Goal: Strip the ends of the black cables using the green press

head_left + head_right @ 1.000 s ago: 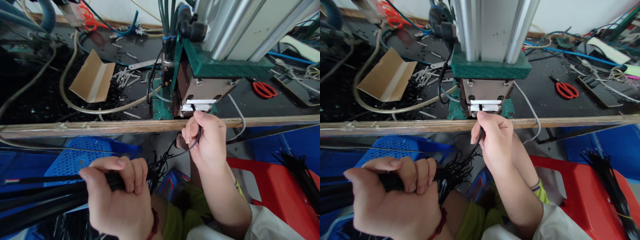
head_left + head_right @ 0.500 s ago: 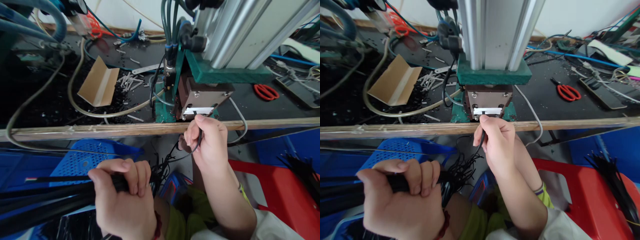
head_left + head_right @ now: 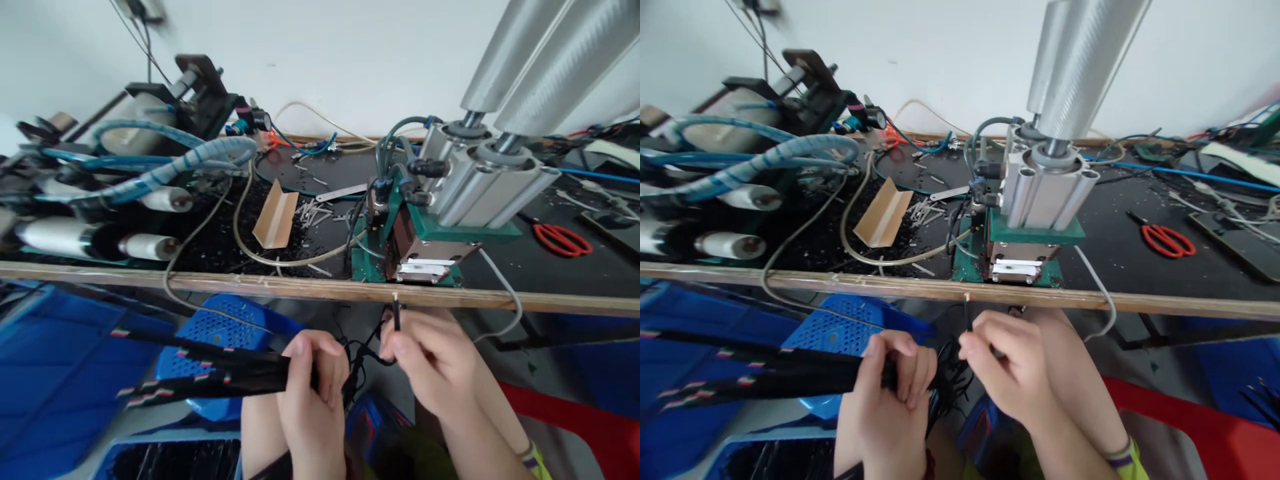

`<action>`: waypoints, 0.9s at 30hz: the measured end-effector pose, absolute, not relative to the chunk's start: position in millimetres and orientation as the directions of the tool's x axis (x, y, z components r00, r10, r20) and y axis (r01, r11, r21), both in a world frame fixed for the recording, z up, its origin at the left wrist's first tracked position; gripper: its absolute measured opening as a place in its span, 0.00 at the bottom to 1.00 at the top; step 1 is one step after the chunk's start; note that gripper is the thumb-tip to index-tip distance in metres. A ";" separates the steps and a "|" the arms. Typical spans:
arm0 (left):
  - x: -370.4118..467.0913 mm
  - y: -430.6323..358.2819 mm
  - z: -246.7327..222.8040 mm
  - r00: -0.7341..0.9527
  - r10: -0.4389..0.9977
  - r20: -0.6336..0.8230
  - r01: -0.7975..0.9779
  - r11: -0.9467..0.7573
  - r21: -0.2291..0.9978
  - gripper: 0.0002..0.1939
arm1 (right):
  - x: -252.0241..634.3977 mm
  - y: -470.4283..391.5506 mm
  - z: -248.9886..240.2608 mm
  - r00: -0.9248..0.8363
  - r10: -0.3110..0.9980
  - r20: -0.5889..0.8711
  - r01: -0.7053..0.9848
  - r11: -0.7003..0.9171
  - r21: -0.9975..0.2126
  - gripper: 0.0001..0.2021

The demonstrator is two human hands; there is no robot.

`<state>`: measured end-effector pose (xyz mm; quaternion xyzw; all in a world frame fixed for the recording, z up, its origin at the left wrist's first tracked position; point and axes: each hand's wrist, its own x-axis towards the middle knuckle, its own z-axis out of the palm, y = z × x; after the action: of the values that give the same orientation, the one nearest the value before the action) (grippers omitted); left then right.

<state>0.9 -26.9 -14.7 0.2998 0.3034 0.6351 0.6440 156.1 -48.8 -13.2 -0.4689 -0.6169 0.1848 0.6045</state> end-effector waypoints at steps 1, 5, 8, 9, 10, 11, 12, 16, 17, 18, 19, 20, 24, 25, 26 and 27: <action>0.3 -27.8 -15.5 0.041 0.999 -0.004 -0.634 0.029 0.773 0.22 | 152.2 -49.5 -7.9 0.088 0.790 0.607 0.414 0.525 -0.743 0.19; -2.4 -32.9 -18.1 0.110 0.991 -0.082 -0.606 0.132 0.784 0.18 | 137.2 -48.7 0.1 -0.065 0.748 0.661 0.503 0.596 -0.625 0.19; -5.1 -37.2 -18.7 0.094 0.988 -0.125 -0.579 0.156 0.800 0.19 | 129.4 -48.8 -9.2 -0.077 0.742 0.666 0.517 0.601 -0.609 0.20; -6.0 -38.5 -19.0 0.083 0.988 -0.131 -0.562 0.155 0.813 0.20 | 127.8 -49.2 -13.1 -0.093 0.748 0.657 0.531 0.595 -0.603 0.20; -6.9 -39.6 -19.3 0.064 0.988 -0.138 -0.542 0.151 0.827 0.19 | 126.6 -49.7 -16.6 -0.114 0.756 0.645 0.544 0.591 -0.596 0.21; -7.8 -40.4 -19.8 0.036 0.988 -0.149 -0.520 0.146 0.842 0.19 | 125.8 -50.1 -19.4 -0.128 0.764 0.632 0.553 0.584 -0.594 0.21; -8.6 -40.9 -20.3 0.005 0.987 -0.162 -0.497 0.143 0.856 0.18 | 125.2 -50.5 -21.3 -0.139 0.771 0.621 0.557 0.579 -0.595 0.21; -10.3 -40.1 -22.2 -0.040 0.978 -0.204 -0.472 0.162 0.867 0.17 | 124.2 -52.0 -21.9 -0.153 0.789 0.595 0.564 0.564 -0.603 0.21; -10.6 -39.6 -22.4 -0.027 0.978 -0.205 -0.482 0.167 0.860 0.17 | 124.1 -52.8 -21.3 -0.151 0.787 0.599 0.563 0.566 -0.602 0.20; -10.8 -39.0 -22.4 -0.013 0.979 -0.201 -0.495 0.169 0.852 0.18 | 124.1 -53.9 -21.0 -0.152 0.786 0.599 0.558 0.568 -0.605 0.20; -11.2 -38.6 -22.4 -0.007 0.981 -0.195 -0.508 0.165 0.846 0.18 | 124.1 -55.4 -21.0 -0.150 0.793 0.591 0.549 0.564 -0.617 0.18; -11.7 -38.2 -22.3 -0.008 0.982 -0.186 -0.519 0.155 0.840 0.18 | 124.3 -57.4 -21.6 -0.145 0.806 0.574 0.535 0.552 -0.640 0.17; -13.4 -37.4 -21.6 -0.044 0.988 -0.150 -0.554 0.101 0.826 0.17 | 128.5 -69.1 -30.0 -0.121 0.885 0.450 0.461 0.452 -0.764 0.12; -13.5 -37.2 -21.2 -0.054 0.988 -0.142 -0.561 0.088 0.823 0.17 | 130.5 -72.0 -33.7 -0.122 0.903 0.412 0.440 0.422 -0.793 0.12; -13.6 -37.0 -20.6 -0.062 0.989 -0.137 -0.568 0.078 0.820 0.17 | 132.8 -74.6 -38.2 -0.132 0.920 0.370 0.414 0.390 -0.823 0.12; -13.5 -36.8 -19.8 -0.073 0.988 -0.133 -0.576 0.067 0.815 0.16 | 135.3 -76.6 -43.5 -0.146 0.936 0.319 0.372 0.351 -0.859 0.12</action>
<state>-13.5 -36.8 -19.8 0.2718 0.3794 0.6265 0.6243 135.3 -76.6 -43.5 -0.4752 -0.6885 0.3144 0.4487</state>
